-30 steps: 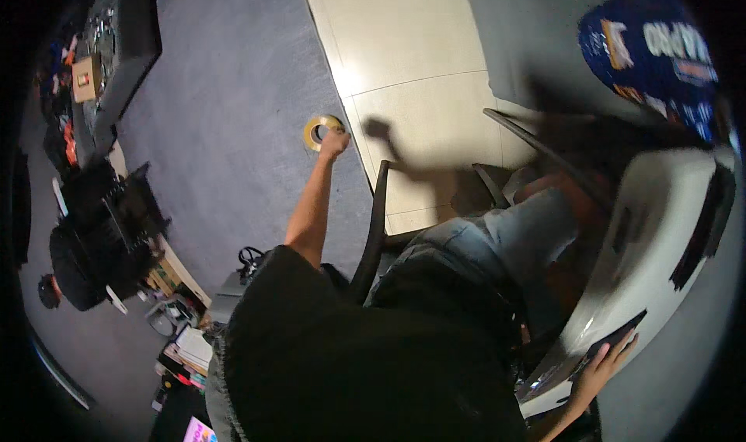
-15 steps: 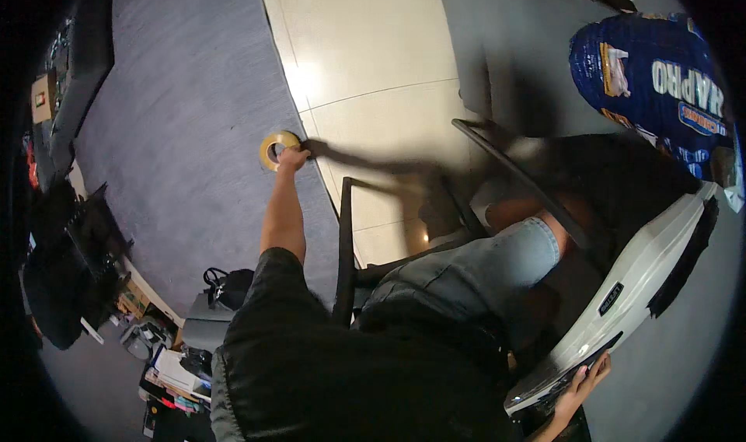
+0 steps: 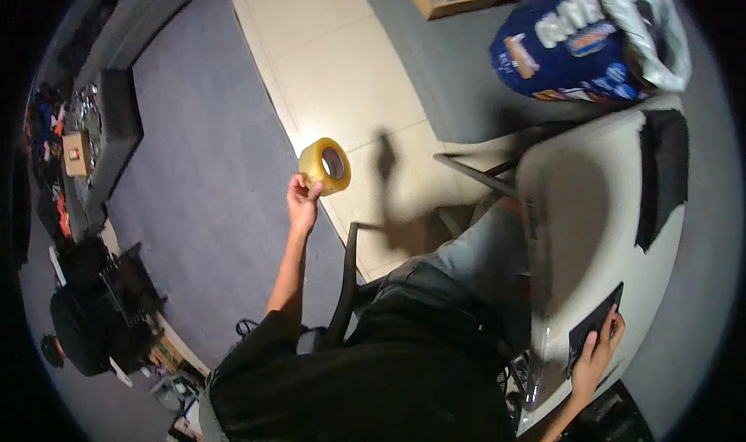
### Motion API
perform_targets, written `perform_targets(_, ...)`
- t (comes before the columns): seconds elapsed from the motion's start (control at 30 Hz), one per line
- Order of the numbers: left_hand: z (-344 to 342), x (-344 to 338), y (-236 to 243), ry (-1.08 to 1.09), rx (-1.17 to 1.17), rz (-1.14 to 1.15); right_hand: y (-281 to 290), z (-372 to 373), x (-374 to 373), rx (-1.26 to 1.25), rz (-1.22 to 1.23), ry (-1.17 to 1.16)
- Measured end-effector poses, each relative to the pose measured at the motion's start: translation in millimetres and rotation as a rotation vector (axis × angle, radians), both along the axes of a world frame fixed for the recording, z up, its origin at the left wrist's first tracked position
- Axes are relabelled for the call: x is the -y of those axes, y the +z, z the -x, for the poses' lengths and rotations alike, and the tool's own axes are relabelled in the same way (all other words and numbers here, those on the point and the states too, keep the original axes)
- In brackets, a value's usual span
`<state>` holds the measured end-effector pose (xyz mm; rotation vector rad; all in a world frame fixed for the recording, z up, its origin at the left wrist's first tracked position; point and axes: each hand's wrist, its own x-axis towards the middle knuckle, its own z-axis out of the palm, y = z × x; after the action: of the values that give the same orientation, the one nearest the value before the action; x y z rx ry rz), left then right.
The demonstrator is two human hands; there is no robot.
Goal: The recorder is applying tape to seal small black shipping envelopes on a table.
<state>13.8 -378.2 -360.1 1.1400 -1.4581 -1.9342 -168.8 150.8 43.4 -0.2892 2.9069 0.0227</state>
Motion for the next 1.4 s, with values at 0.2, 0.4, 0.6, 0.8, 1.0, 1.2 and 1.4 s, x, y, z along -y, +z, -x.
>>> perform_targets(0.2, 84, 9, 226, -0.334, -0.379, 0.206, 19, 2, 18, 0.03, 0.117, -0.033)
perform_targets(0.4, 145, -57, 359, -0.632, -0.657, 0.386, 18, -7, -21, -0.001, 0.127, 0.086)
perform_targets(0.6, 198, -173, 432, -0.85, -0.78, 0.277, 32, -6, -47, -0.004, 0.269, 0.279)
perform_targets(0.8, 227, -276, 456, -1.037, -0.842, 0.206, 26, -6, -64, -0.17, 0.443, 0.33)
perform_targets(1.0, 231, -338, 466, -1.206, -0.77, 0.071, 73, -17, -62, -0.437, 0.779, 0.236)
perform_targets(1.2, 238, -355, 470, -1.374, -0.736, -0.126, 99, -9, -53, -0.717, 0.858, 0.163)
perform_targets(1.4, 230, -365, 477, -1.37, -0.723, -0.118, 99, 1, -48, -0.617, 0.914, 0.119)
